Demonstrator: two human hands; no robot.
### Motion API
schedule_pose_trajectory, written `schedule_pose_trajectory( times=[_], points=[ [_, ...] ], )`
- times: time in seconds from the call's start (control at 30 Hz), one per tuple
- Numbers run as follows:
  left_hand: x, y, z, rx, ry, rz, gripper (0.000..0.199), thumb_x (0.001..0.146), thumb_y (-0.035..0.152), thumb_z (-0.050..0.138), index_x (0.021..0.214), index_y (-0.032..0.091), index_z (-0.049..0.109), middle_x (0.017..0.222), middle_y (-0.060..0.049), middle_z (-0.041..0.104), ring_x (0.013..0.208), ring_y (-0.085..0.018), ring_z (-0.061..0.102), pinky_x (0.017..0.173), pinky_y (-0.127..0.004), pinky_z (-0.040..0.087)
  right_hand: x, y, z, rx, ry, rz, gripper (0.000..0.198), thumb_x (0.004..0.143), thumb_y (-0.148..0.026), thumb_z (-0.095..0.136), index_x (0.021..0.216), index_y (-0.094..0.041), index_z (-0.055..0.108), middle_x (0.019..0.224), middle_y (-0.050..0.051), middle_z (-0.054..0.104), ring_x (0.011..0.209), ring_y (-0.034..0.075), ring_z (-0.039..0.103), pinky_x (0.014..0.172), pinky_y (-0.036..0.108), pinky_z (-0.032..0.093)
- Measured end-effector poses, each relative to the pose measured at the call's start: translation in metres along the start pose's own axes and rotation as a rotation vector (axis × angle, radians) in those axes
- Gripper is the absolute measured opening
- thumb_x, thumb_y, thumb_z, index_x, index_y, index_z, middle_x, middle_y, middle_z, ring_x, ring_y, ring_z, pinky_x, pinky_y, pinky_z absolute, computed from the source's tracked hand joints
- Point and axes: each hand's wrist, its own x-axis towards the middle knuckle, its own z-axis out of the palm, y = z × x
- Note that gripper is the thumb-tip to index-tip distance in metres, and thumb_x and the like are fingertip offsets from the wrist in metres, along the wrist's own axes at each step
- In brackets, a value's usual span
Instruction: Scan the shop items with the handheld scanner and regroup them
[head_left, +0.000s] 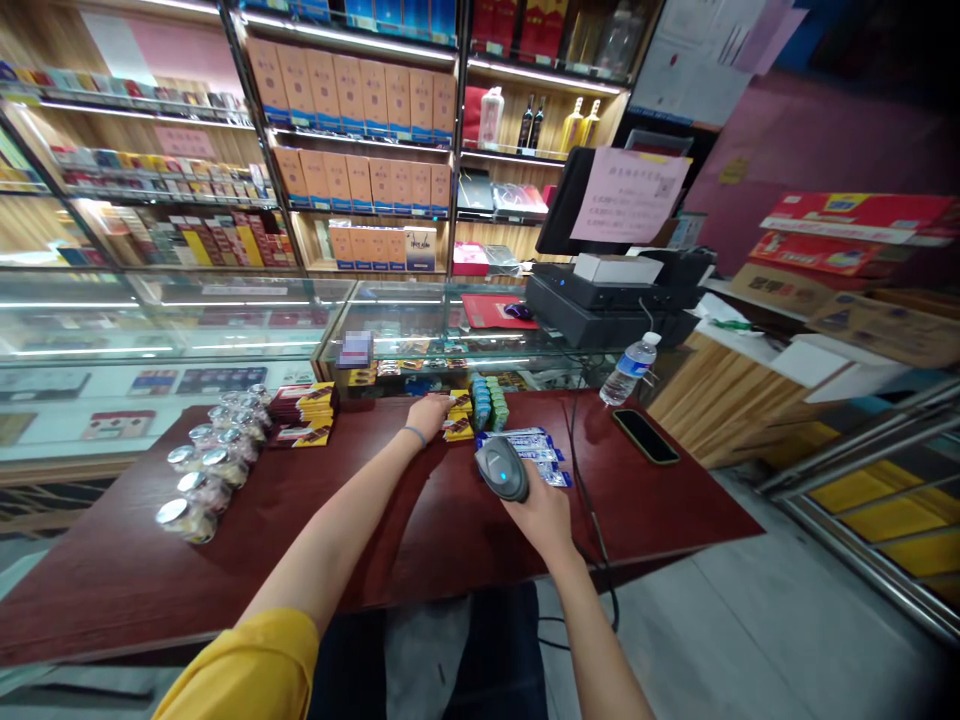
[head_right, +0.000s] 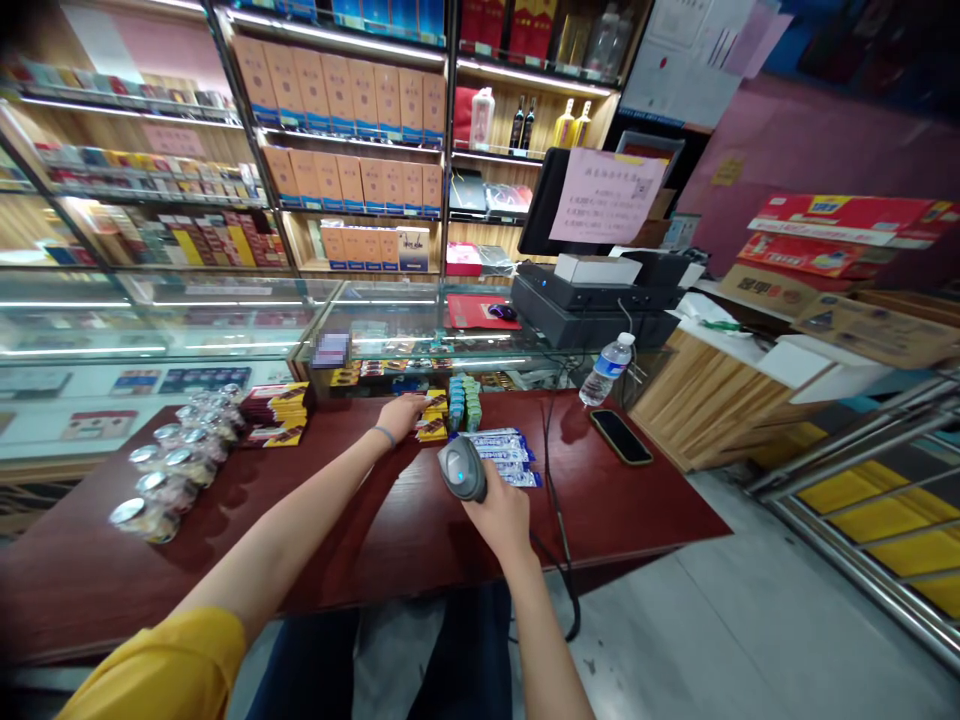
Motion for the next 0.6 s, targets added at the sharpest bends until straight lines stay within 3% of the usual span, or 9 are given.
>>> schedule_pose_trajectory(
  times=[0.1, 0.23, 0.47, 0.6],
  points=[
    [-0.009, -0.004, -0.011, 0.198, -0.065, 0.136, 0.016, 0.081, 0.021, 0.062, 0.091, 0.026, 0.073, 0.102, -0.01, 0.07, 0.101, -0.023, 0.063, 0.098, -0.035, 0.045, -0.001, -0.001, 0.004, -0.032, 0.015, -0.016, 0.039, 0.079, -0.045, 0.058, 0.112, -0.025, 0.055, 0.075, 0.001, 0.071, 0.068, 0.023, 0.067, 0.057, 0.027, 0.034],
    [-0.039, -0.013, -0.042, 0.361, 0.036, 0.19, 0.03, 0.089, 0.017, 0.048, 0.109, 0.024, 0.069, 0.114, -0.008, 0.068, 0.109, -0.022, 0.061, 0.101, -0.038, 0.045, -0.002, -0.006, 0.008, -0.054, 0.049, -0.026, 0.04, 0.078, -0.046, 0.059, 0.111, -0.025, 0.056, 0.072, 0.001, 0.07, 0.065, 0.022, 0.066, 0.056, 0.027, 0.033],
    [-0.111, -0.04, -0.137, 0.624, 0.215, 0.136, 0.034, 0.087, 0.013, 0.046, 0.116, 0.02, 0.062, 0.115, -0.009, 0.064, 0.111, -0.023, 0.056, 0.102, -0.04, 0.044, -0.004, -0.035, 0.014, -0.018, 0.086, -0.066, 0.037, 0.079, -0.05, 0.058, 0.106, -0.025, 0.058, 0.069, 0.0, 0.069, 0.058, 0.019, 0.062, 0.055, 0.025, 0.029],
    [-0.138, -0.055, -0.184, 0.754, 0.239, 0.084, 0.035, 0.086, 0.016, 0.05, 0.119, 0.017, 0.06, 0.121, -0.014, 0.058, 0.118, -0.027, 0.052, 0.105, -0.044, 0.041, -0.003, -0.055, 0.025, -0.007, 0.091, -0.114, 0.034, 0.078, -0.048, 0.059, 0.102, -0.024, 0.059, 0.067, 0.0, 0.068, 0.058, 0.019, 0.061, 0.055, 0.025, 0.026]
  ],
)
